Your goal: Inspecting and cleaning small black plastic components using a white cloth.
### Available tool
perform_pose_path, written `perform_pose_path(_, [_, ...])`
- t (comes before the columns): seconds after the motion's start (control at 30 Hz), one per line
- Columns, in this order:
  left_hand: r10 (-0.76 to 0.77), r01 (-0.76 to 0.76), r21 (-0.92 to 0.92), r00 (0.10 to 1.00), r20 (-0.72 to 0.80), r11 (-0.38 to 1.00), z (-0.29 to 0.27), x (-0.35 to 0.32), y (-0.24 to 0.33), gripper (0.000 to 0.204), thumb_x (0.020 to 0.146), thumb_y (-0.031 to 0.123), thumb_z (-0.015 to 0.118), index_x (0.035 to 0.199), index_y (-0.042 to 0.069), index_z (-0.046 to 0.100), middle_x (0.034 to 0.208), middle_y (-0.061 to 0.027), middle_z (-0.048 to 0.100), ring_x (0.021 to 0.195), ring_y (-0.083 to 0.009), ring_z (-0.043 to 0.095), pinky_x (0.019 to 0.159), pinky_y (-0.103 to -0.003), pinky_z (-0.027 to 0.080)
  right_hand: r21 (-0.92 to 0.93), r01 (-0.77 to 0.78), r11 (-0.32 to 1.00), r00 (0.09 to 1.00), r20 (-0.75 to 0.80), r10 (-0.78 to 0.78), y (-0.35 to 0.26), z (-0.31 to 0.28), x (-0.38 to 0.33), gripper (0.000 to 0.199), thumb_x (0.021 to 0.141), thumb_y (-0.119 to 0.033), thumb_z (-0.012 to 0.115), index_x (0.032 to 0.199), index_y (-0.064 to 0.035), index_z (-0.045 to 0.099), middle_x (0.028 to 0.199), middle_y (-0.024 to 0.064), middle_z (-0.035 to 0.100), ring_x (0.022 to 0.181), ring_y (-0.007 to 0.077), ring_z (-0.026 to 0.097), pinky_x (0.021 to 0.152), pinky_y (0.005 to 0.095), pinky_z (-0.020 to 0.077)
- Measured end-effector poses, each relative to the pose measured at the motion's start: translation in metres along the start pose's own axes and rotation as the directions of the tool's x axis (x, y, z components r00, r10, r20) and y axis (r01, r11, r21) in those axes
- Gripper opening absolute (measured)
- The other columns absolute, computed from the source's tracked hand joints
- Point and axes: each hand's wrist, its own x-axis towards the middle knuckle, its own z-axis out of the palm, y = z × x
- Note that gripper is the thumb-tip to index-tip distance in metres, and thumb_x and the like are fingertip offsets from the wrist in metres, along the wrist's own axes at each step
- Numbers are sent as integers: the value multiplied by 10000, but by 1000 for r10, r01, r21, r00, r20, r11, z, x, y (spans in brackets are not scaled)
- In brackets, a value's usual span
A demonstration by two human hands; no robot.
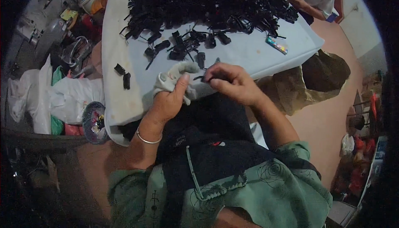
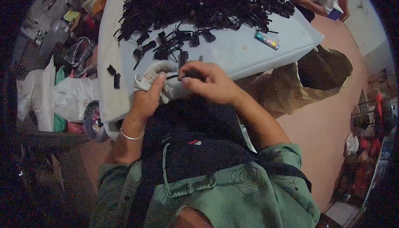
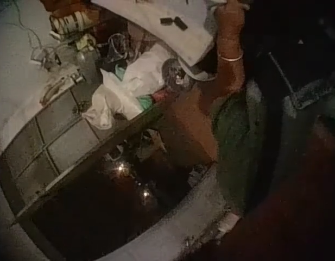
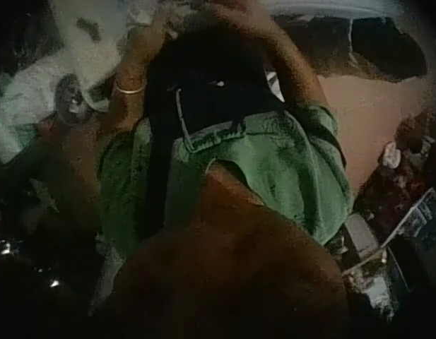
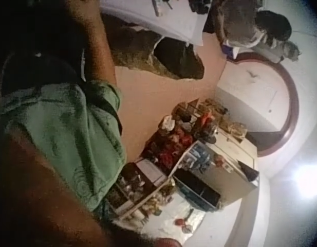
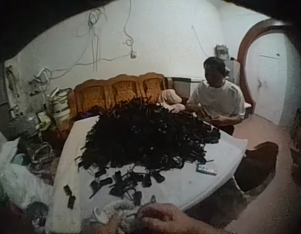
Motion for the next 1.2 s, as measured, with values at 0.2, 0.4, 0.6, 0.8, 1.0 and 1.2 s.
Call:
perform_pose_path(0.2, [-75,70,33,986,152,997,0,8,-8,280,896,201,451,1120,36,487,886,-29,578,717,-68,528,627,-209,440,216,-151,965,987,-16,158,19,4,9,187,849,-195,534,897,-17,566,813,-21,543,734,47,467,648,220,401])
perform_pose_path(0.4, [-134,176,-222,973,190,959,2,6,-6,207,875,140,482,1058,44,496,777,-1,541,623,-69,533,503,-201,443,65,2,998,996,-84,4,14,18,14,185,866,-186,498,941,-22,541,844,-4,541,729,50,460,641,205,390])
perform_pose_path(0.6, [-34,68,-222,987,154,973,4,-6,-11,214,857,86,494,1062,26,482,824,-1,541,758,-63,514,604,-196,451,-242,68,968,983,-152,-107,1,31,-4,174,844,-146,531,964,-19,525,846,24,546,749,77,483,656,227,419])
perform_pose_path(0.8, [-22,43,-108,982,185,993,9,-16,-5,316,836,62,507,1139,20,426,952,-37,544,839,-92,524,682,-218,453,-507,389,769,808,-213,-549,21,40,4,208,771,-102,607,947,-27,526,717,123,579,590,248,567,537,297,442])
perform_pose_path(1.0, [-81,101,-92,977,197,991,16,-25,-1,324,810,26,529,1112,43,415,874,-16,534,709,-74,521,591,-197,452,-188,-12,982,930,-364,-58,8,43,-2,293,743,-84,651,983,-29,492,713,5,525,592,56,459,528,202,384])
perform_pose_path(1.2, [-40,40,4,995,95,999,17,-24,3,265,808,36,539,1062,26,467,845,-10,538,686,-55,506,570,-187,435,-112,-2,994,952,-303,-32,7,37,-6,175,817,-147,578,903,-25,488,672,-30,452,607,40,386,532,202,347])
